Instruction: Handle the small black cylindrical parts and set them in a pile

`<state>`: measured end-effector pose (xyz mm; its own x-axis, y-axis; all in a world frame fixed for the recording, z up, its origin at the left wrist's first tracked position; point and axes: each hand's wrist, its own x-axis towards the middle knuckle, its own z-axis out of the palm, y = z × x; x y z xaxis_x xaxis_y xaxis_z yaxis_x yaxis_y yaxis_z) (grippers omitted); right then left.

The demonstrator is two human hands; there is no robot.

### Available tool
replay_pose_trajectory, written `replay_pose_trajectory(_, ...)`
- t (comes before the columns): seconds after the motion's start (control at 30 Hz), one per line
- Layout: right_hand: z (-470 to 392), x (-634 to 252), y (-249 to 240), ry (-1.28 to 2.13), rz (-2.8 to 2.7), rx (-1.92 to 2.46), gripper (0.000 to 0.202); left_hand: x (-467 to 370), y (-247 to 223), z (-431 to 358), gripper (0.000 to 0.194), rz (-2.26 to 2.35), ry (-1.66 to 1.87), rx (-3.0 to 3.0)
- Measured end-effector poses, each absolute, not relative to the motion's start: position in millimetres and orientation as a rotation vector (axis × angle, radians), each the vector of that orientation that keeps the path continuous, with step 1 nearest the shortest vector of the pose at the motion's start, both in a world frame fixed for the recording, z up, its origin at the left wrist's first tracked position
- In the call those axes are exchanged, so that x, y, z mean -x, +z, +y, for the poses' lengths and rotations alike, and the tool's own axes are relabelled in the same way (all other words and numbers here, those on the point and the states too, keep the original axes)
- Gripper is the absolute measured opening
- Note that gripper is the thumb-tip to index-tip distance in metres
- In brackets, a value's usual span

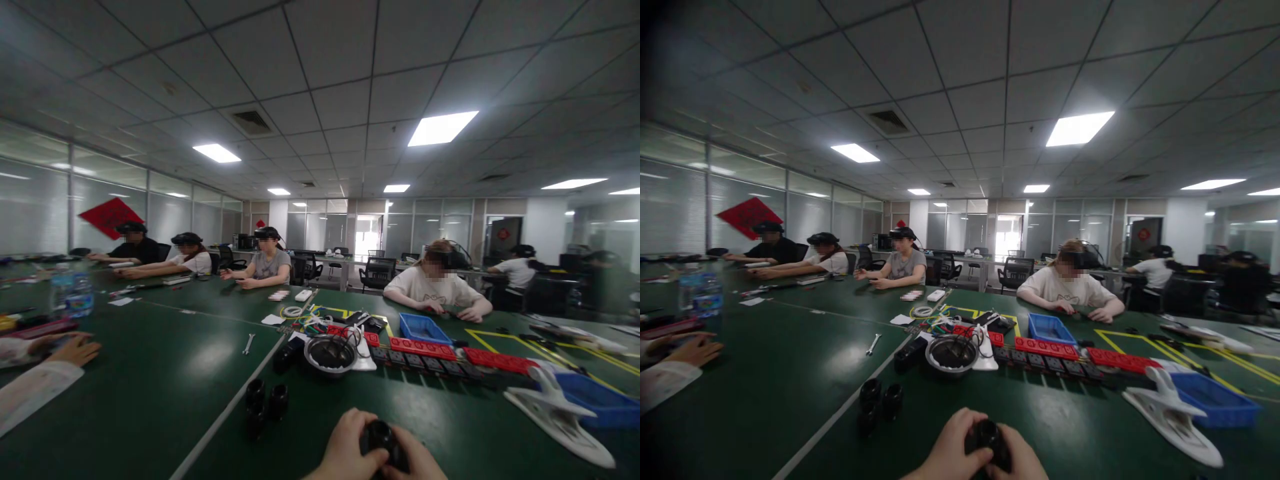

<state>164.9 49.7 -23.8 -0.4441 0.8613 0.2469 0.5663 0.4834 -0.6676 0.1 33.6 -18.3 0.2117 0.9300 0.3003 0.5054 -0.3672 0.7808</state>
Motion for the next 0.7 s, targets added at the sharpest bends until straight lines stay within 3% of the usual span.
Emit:
replay_pose_trajectory(0.17, 48.0, -170.7, -30.5, 0.691, -2.118, 1.284, 0.027, 2.3, -19.3, 28.8, 0.045, 1.274, 0.971, -1.955)
replay_pose_trajectory(0.33, 41.9, -163.9, -29.8, 0.638, -2.104, 1.344, 0.044, 1.2, -12.9, 19.3, 0.041, 1.382, 0.99, -1.955)
replay_pose_trajectory(0.5, 40.5, -157.6, -31.1, 0.481, -2.132, 1.428, 0.032, -3.4, -12.8, 15.9, 0.043, 1.467, 0.999, -1.91)
replay_pose_trajectory(0.6, 43.1, -156.9, -35.2, 0.346, -2.107, 1.444, 0.037, -5.7, -10.6, 14.5, 0.043, 1.499, 1.017, -1.894)
replay_pose_trajectory(0.7, 47.9, -163.8, -37.1, 0.507, -2.132, 1.295, 0.049, -5.2, -5.2, 14.4, 0.043, 1.466, 0.97, -1.885)
